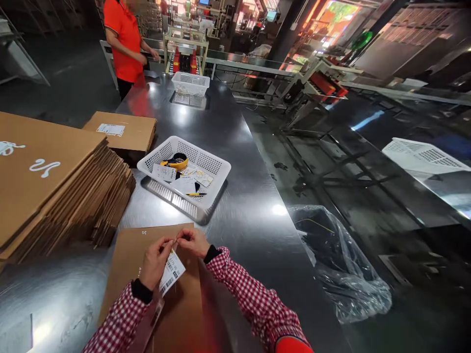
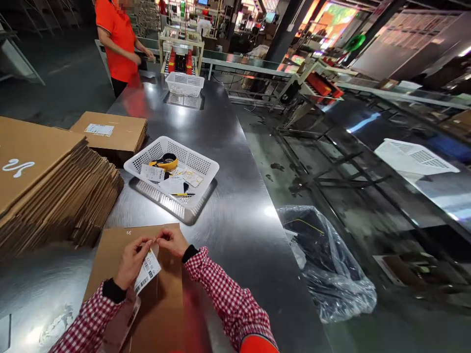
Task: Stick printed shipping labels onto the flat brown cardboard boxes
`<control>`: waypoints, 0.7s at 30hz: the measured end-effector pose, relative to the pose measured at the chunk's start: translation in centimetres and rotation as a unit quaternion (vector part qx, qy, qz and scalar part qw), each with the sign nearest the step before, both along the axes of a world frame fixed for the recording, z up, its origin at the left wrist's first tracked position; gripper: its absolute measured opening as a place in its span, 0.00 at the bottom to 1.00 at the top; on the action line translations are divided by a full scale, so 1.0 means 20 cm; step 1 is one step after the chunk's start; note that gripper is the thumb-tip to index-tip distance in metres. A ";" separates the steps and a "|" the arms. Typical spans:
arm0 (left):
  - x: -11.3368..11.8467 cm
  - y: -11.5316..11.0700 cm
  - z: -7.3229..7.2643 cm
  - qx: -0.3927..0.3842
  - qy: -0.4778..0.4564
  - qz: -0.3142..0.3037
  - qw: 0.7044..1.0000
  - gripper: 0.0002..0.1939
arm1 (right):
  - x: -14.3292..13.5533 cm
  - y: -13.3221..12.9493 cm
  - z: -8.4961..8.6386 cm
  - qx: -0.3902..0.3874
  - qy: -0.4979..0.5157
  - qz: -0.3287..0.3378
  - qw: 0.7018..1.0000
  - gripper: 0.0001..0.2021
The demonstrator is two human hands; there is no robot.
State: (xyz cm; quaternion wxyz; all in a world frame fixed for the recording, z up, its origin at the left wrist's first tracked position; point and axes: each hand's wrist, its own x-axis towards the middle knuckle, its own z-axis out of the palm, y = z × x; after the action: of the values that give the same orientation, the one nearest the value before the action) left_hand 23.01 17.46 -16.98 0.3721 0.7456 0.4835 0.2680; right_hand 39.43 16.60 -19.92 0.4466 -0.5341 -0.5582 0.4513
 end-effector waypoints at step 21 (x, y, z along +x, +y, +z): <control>0.35 0.07 -0.45 0.066 0.286 -0.152 0.944 0.31 | 0.31 0.12 -0.55 0.030 -0.246 -0.254 0.935 0.14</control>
State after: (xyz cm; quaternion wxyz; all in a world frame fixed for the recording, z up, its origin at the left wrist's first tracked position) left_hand 29.99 18.90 -26.03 0.2043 0.8783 0.4320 0.0149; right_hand 45.65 18.97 -30.84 0.4107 -0.7388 -0.5096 0.1605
